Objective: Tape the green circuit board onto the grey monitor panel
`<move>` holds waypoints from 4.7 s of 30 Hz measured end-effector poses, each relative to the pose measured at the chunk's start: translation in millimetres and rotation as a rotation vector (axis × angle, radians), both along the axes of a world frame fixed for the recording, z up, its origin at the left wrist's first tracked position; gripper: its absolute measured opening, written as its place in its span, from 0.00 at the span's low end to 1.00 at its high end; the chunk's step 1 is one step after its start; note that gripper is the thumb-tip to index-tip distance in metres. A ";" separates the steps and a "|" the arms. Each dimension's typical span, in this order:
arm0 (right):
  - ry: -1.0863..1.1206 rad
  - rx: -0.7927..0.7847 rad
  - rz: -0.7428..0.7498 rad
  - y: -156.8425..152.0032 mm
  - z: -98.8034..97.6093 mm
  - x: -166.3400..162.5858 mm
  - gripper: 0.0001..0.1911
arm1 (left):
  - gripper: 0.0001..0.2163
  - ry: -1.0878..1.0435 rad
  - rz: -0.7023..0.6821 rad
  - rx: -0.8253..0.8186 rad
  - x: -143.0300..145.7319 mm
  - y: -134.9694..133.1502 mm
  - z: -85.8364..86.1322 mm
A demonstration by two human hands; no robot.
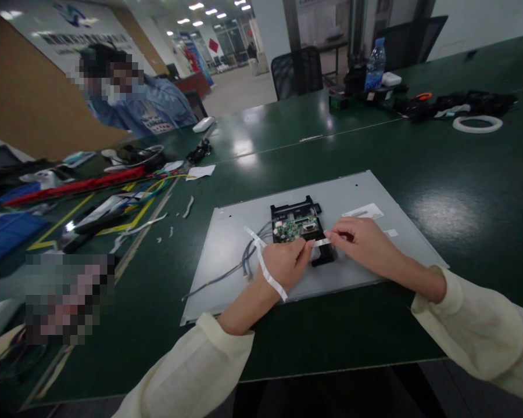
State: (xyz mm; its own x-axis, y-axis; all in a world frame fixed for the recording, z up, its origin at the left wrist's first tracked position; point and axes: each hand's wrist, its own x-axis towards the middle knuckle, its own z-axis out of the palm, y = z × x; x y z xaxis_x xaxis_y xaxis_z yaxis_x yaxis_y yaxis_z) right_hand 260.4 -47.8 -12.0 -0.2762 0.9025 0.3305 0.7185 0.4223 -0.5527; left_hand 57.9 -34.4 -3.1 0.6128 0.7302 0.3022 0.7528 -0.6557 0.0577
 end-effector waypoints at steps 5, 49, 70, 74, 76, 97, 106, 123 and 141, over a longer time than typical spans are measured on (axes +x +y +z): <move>-0.150 0.057 -0.056 4.4 -8.7 -1.7 0.19 | 0.20 0.040 0.073 -0.059 5.5 0.6 -7.2; -0.585 0.016 -0.214 4.3 -4.2 4.1 0.06 | 0.14 0.258 0.133 -0.259 4.2 3.3 9.2; -0.213 0.468 0.482 -22.8 0.9 -26.8 0.16 | 0.13 0.309 0.137 -0.361 4.0 6.0 14.3; -0.183 0.427 0.594 -25.7 -1.1 -34.3 0.20 | 0.15 0.337 0.136 -0.360 5.2 7.6 16.3; -0.115 0.365 0.615 -26.5 -1.7 -37.4 0.21 | 0.14 0.351 0.121 -0.368 5.8 7.6 18.5; 0.782 -0.374 0.564 -18.2 9.7 -23.4 0.14 | 0.10 0.278 -0.010 -0.200 -1.0 -2.6 10.6; 0.950 -0.241 0.036 -0.6 5.3 -12.2 0.13 | 0.09 0.287 -0.236 0.024 0.4 -9.6 11.0; 0.962 -0.274 -0.132 14.7 -6.2 -5.4 0.11 | 0.13 0.212 -0.498 0.166 5.1 -17.0 17.4; 0.759 -0.522 -0.086 39.0 -17.7 -7.6 0.15 | 0.14 0.067 -0.370 0.096 4.0 -7.5 13.3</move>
